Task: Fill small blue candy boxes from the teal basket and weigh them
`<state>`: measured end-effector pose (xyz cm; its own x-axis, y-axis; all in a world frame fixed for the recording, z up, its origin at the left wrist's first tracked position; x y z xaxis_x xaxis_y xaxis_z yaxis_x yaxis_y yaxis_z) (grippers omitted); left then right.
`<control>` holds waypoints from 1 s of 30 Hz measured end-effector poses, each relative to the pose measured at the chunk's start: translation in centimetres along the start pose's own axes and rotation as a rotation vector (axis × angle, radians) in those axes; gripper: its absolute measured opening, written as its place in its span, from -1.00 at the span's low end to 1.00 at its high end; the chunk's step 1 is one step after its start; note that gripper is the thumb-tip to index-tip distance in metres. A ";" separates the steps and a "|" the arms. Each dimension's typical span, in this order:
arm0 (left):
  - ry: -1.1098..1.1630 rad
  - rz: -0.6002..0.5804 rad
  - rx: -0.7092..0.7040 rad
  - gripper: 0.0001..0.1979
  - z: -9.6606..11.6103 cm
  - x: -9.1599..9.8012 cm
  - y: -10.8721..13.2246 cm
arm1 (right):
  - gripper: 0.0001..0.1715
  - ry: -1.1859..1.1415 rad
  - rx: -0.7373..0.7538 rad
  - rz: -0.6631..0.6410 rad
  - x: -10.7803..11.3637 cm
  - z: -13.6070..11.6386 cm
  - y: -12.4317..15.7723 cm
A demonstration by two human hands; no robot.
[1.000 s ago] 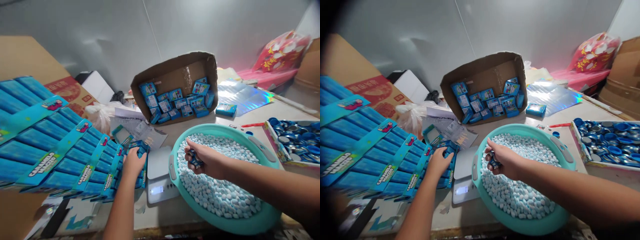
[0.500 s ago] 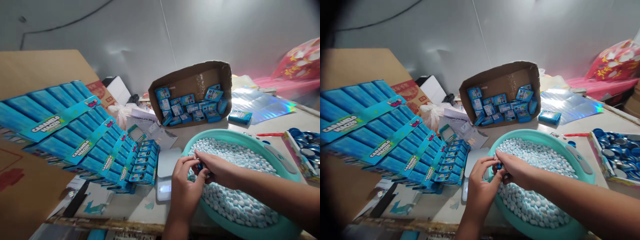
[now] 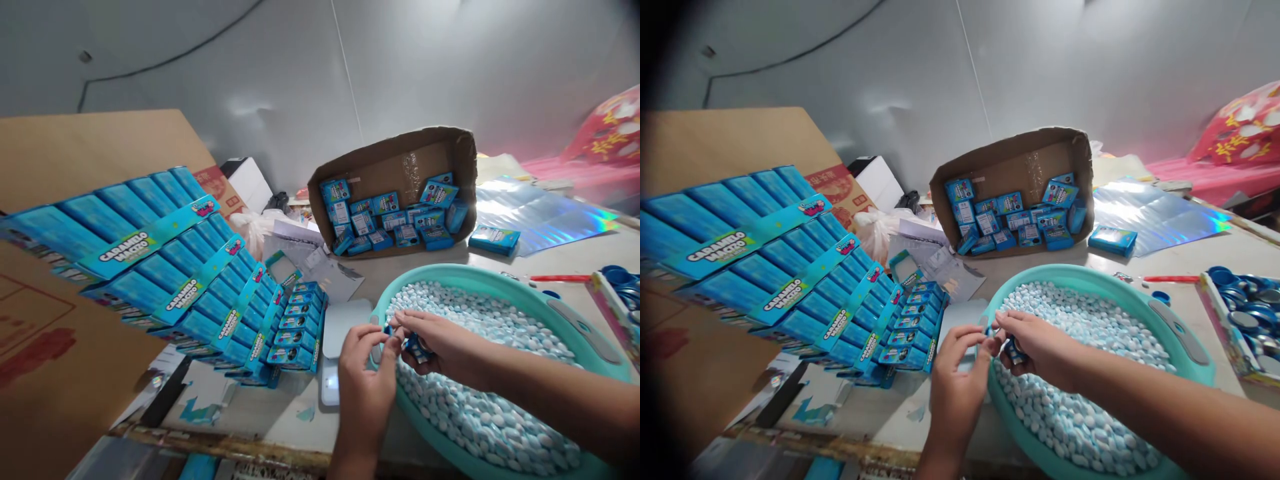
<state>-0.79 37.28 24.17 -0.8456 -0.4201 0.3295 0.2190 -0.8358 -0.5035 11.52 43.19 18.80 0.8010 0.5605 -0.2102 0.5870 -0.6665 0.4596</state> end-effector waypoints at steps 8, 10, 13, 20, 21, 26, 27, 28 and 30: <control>-0.786 -0.039 0.130 -0.72 -10.1 9.2 -7.3 | -0.59 0.025 0.177 0.049 0.5 -2.3 0.6; -0.824 -0.115 0.162 -0.72 -11.9 9.6 -8.3 | -0.59 0.026 0.180 0.060 0.6 -2.8 0.9; -0.873 -0.175 0.164 -0.73 -12.9 9.3 -8.3 | -0.60 0.014 0.170 0.093 1.0 -3.2 1.3; -0.866 -0.275 0.167 -0.73 -14.4 8.4 -8.1 | -0.63 0.011 0.193 0.052 0.5 -3.6 1.9; -0.856 -0.275 0.177 -0.73 -14.8 8.5 -8.2 | -0.63 0.022 0.185 0.047 0.4 -3.4 1.9; -0.805 -0.247 0.206 -0.76 -15.5 9.3 -8.3 | -0.63 0.057 0.167 0.034 0.0 -3.2 1.8; -0.799 -0.250 0.205 -0.78 -15.4 9.3 -8.3 | -0.62 0.057 0.163 0.036 0.1 -3.1 1.6; -0.794 -0.257 0.201 -0.80 -15.3 9.3 -8.2 | -0.62 0.058 0.157 0.036 0.1 -3.0 1.5; -0.785 -0.270 0.195 -0.83 -15.1 9.3 -8.1 | -0.61 0.073 0.155 0.034 0.1 -2.9 1.2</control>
<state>-17.81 45.52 19.23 -0.3137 -0.2611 0.9129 0.1993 -0.9581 -0.2055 12.00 43.87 21.84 0.8135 0.5666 -0.1309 0.5751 -0.7506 0.3255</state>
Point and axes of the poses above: each hand's wrist, its own y-axis away from the middle knuckle, its own x-axis out of the back of the hand, z = x × y, the point moved 7 cm from there along -y, towards the middle knuckle, and after that the axes turned 15 degrees about y, right-handed, at the moved point
